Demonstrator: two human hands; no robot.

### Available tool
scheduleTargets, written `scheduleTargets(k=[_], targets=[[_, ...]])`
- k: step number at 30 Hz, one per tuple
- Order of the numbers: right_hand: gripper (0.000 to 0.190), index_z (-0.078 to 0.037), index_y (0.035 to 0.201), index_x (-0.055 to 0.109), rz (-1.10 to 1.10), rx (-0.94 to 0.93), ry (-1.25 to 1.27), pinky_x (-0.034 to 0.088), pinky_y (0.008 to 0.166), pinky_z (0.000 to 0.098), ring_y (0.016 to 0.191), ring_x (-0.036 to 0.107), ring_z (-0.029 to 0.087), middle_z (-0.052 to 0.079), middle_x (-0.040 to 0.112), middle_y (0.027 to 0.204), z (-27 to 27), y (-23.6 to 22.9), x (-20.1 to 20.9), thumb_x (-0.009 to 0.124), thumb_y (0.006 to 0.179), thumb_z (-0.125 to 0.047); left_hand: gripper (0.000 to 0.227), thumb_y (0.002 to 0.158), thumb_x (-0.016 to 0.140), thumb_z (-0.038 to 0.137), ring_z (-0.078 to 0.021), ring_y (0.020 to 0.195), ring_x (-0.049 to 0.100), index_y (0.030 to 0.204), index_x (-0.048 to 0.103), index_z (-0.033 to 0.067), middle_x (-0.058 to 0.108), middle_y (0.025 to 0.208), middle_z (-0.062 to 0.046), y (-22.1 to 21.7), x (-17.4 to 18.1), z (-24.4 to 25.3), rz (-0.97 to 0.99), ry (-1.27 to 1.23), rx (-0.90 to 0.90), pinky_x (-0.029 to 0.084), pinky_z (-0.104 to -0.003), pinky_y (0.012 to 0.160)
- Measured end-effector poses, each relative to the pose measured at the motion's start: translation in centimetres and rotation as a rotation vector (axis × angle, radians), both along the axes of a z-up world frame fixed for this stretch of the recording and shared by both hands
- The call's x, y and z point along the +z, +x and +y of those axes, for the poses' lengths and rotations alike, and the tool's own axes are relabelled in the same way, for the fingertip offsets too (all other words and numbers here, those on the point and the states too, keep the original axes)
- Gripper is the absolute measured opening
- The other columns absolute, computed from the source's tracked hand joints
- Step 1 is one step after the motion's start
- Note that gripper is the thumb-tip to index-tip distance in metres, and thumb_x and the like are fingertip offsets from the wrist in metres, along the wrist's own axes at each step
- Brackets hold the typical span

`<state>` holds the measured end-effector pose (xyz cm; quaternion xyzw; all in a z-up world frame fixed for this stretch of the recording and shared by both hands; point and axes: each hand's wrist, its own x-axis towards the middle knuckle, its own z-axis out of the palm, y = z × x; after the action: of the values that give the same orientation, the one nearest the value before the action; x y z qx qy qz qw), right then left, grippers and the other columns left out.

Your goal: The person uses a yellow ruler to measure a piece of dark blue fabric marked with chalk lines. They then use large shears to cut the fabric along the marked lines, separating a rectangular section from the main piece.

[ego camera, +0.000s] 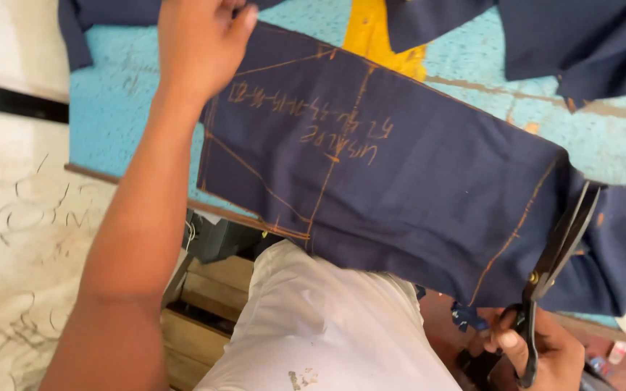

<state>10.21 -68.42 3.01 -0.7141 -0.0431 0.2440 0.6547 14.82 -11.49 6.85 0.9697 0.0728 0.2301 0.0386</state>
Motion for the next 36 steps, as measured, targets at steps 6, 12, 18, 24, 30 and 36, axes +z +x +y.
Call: scheduleTargets(k=[6,12,18,24,30,36], targets=[[0.044,-0.006,0.076,0.07,-0.143,0.324,-0.176,0.056,0.07,0.0272,0.064,0.074,0.016,0.009,0.077,0.06,-6.6,3.5,-5.3,0.063,0.089,-0.048,0.041,0.102,0.065,0.047,-0.0322,0.091,0.073,0.116,0.077,0.0101,0.077,0.103,-0.01,-19.5,-7.5,-3.9,0.37,-0.256,0.692,0.056,-0.05,0.068],[0.045,0.002,0.076,0.058,0.037,0.13,-0.146,0.042,0.059,0.0315,0.058,0.057,0.024,0.019,0.062,0.059,-2.1,3.8,-0.2,0.069,0.083,-0.041,0.021,0.099,0.078,0.025,-0.0409,0.097,0.053,0.107,0.07,0.0082,0.057,0.104,-0.014,-20.5,-11.6,-7.0,0.1,-0.114,0.567,0.048,-0.052,0.081],[0.054,-0.004,0.065,0.057,-0.152,0.197,0.001,0.043,0.053,0.0248,0.052,0.055,0.015,0.008,0.056,0.058,-0.1,3.6,0.9,0.063,0.093,-0.05,0.018,0.103,0.068,0.024,-0.0293,0.076,0.062,0.102,0.064,0.0067,0.065,0.093,-0.009,-15.3,-5.2,-12.0,-0.117,-0.369,0.429,0.046,-0.044,0.069],[0.059,0.0,0.074,0.053,-0.183,-0.072,0.045,0.041,0.056,0.0294,0.053,0.055,0.022,0.012,0.049,0.062,0.1,1.3,0.2,0.061,0.097,-0.054,0.032,0.098,0.054,0.039,-0.0301,0.119,0.068,0.12,0.065,0.0191,0.071,0.126,-0.006,1.3,2.0,-30.3,-0.006,-0.805,-0.295,0.054,-0.046,0.092],[0.058,-0.01,0.103,0.064,-0.14,-0.218,0.386,0.06,0.112,0.0415,0.064,0.06,0.017,-0.002,0.06,0.086,-8.3,3.2,-9.6,0.055,0.108,-0.067,0.021,0.047,0.055,0.026,-0.0188,0.046,0.027,0.047,0.036,0.0177,0.031,0.044,-0.002,16.2,-3.5,-48.5,-0.298,-1.017,-0.743,0.027,-0.04,0.034],[0.058,-0.014,0.099,0.058,-0.249,-0.383,0.295,0.053,0.128,0.0419,0.06,0.059,0.018,0.001,0.055,0.075,-7.6,-0.1,-7.2,0.05,0.105,-0.072,0.046,0.104,0.07,0.041,-0.026,0.148,0.058,0.146,0.054,0.0314,0.047,0.159,-0.003,11.8,-3.5,-36.3,0.068,-0.44,-0.728,0.051,-0.043,0.122]])
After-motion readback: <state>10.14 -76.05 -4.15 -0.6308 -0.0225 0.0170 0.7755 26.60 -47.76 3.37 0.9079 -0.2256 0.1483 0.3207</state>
